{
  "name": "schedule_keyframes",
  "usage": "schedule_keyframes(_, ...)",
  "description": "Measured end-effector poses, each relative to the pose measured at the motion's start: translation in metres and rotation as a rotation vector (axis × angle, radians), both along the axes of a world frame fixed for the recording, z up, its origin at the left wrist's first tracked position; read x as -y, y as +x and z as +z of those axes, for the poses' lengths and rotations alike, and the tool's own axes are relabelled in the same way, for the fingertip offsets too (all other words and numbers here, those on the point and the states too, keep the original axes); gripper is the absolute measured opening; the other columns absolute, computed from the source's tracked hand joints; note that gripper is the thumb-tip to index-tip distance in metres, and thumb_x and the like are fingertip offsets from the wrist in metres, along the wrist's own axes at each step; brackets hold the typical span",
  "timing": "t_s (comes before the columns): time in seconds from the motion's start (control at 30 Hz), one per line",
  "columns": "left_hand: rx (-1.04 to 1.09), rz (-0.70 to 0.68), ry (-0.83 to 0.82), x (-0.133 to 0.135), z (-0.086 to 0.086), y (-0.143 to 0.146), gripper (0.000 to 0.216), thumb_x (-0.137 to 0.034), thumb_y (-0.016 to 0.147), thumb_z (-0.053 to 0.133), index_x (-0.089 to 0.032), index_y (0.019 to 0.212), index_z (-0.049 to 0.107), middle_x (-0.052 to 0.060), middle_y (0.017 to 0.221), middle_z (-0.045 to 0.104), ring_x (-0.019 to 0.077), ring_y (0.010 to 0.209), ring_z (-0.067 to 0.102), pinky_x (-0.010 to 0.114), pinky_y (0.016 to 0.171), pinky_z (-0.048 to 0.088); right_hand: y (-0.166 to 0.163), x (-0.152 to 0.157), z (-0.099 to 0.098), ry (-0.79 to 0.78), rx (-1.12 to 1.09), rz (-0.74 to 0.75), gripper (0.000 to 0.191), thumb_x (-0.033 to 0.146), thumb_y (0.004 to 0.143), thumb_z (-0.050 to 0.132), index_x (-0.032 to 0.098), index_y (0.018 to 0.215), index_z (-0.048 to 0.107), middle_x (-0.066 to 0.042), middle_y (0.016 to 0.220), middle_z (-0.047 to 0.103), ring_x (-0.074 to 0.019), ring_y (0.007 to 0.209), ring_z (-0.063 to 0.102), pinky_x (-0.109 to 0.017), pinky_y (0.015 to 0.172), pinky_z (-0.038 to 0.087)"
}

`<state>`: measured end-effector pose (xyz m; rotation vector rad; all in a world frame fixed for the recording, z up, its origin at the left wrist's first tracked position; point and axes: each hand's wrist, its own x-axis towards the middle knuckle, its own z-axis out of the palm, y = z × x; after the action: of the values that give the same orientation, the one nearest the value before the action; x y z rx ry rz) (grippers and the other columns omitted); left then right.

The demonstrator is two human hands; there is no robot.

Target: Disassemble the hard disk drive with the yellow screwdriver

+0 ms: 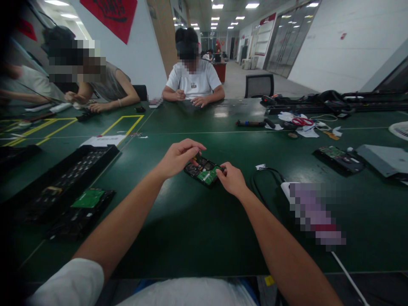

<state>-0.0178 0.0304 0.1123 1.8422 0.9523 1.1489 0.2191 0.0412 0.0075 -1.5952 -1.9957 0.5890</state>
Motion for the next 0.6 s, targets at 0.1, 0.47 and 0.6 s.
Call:
schedule_keyframes(0.1,0.004,0.009,-0.001,-0.0006,-0.001,-0.0002,0.029,-0.036,0.095,0.057,-0.018,0.107,0.077,0.01,0.109,0.063,0.0166,0.089,0.064,0.025,0.066,0.063,0.0,0.0002,0.0007,-0.003,0.012,-0.002,0.024,0.041,0.097,0.06,0.022,0.112,0.064,0.0,0.081,0.07,-0.017,0.067,0.063,-0.029,0.061,0.04)
schedule_keyframes(0.47,0.126,-0.063,-0.14,0.0,-0.0002,0.0026,0.027,-0.034,0.094,0.055,-0.017,0.11,0.069,0.008,0.101,0.064,0.0185,0.096,0.064,0.024,0.065,0.061,-0.0008,-0.0006,-0.0014,-0.003,-0.001,-0.02,0.024,0.04,0.095,0.061,0.023,0.112,0.064,-0.001,0.082,0.071,-0.0175,0.068,0.063,-0.028,0.061,0.041)
schedule_keyframes(0.6,0.243,-0.107,-0.254,0.001,0.0014,0.0045,0.02,-0.031,0.092,0.057,-0.017,0.104,0.066,0.007,0.098,0.065,0.0176,0.095,0.065,0.028,0.07,0.062,-0.0002,-0.0004,-0.0014,-0.009,-0.008,-0.012,0.024,0.041,0.096,0.06,0.023,0.111,0.064,-0.002,0.084,0.071,-0.0177,0.069,0.064,-0.028,0.061,0.041)
